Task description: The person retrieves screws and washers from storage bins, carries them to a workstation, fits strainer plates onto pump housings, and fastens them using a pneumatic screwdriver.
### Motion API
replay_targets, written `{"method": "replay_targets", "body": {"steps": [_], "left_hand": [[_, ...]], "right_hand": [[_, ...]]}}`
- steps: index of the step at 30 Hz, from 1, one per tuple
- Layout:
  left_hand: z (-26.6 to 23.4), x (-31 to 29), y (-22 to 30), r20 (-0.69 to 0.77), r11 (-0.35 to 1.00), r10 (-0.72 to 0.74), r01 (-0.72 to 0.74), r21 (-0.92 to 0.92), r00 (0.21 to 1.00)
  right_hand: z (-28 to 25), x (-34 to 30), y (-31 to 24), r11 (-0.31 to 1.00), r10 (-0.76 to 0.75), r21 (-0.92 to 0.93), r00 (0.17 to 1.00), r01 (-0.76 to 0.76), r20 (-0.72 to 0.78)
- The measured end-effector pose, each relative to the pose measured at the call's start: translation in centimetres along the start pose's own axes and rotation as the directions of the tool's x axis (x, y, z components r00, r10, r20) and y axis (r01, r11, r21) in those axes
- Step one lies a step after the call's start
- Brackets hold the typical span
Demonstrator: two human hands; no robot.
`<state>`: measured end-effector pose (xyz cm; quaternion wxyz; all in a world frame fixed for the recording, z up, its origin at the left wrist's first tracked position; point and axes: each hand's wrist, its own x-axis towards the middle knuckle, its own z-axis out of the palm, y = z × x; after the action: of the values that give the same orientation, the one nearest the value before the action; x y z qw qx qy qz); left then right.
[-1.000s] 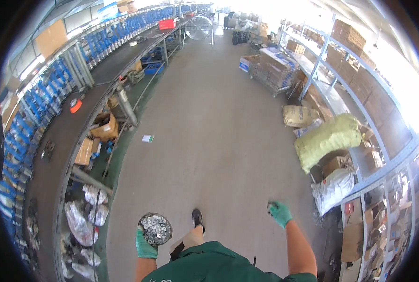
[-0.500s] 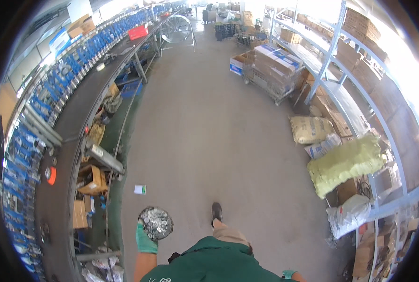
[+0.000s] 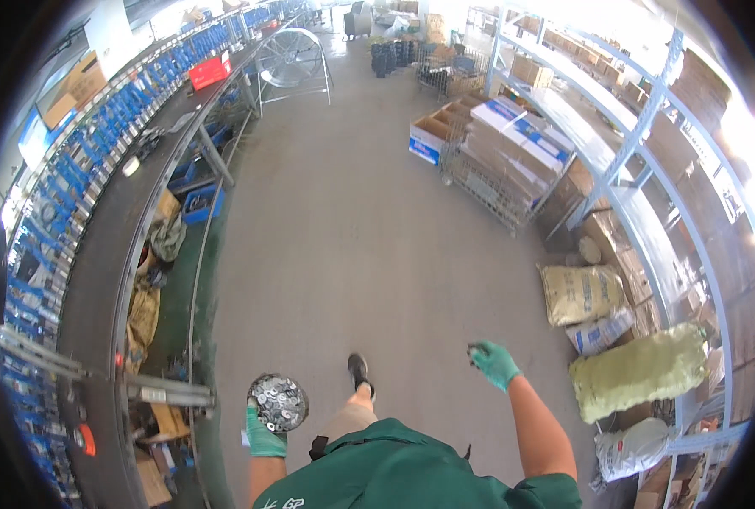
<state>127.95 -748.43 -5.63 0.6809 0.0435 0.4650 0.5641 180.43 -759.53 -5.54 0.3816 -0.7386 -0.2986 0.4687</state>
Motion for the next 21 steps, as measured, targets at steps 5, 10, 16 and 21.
{"method": "replay_targets", "body": {"steps": [5, 10, 16, 21], "left_hand": [[16.5, 12.6, 3.2, 0.102, 0.998, -0.045, 0.041, 0.045, 0.994], [31.2, 25.8, 6.0, 0.149, 0.990, -0.042, 0.022, 0.137, 0.988], [45.7, 41.7, 6.9, 0.185, 0.987, -0.004, -0.026, 0.161, 0.983], [58.1, 51.8, 8.3, 0.135, 0.993, -0.022, 0.006, 0.121, 0.991]], "right_hand": [[-2.7, 4.7, 5.8, 0.841, 0.502, -0.209, 0.864, -0.500, -0.047], [-5.5, 4.8, 10.6, 0.535, 0.845, 0.190, 0.515, -0.823, -0.144], [-7.2, 24.4, 6.3, 0.474, 0.650, -0.877, 0.705, -0.083, 0.285], [-8.9, 54.6, -7.8, 0.810, 0.573, -0.020, 0.798, -0.587, -0.187]]}}
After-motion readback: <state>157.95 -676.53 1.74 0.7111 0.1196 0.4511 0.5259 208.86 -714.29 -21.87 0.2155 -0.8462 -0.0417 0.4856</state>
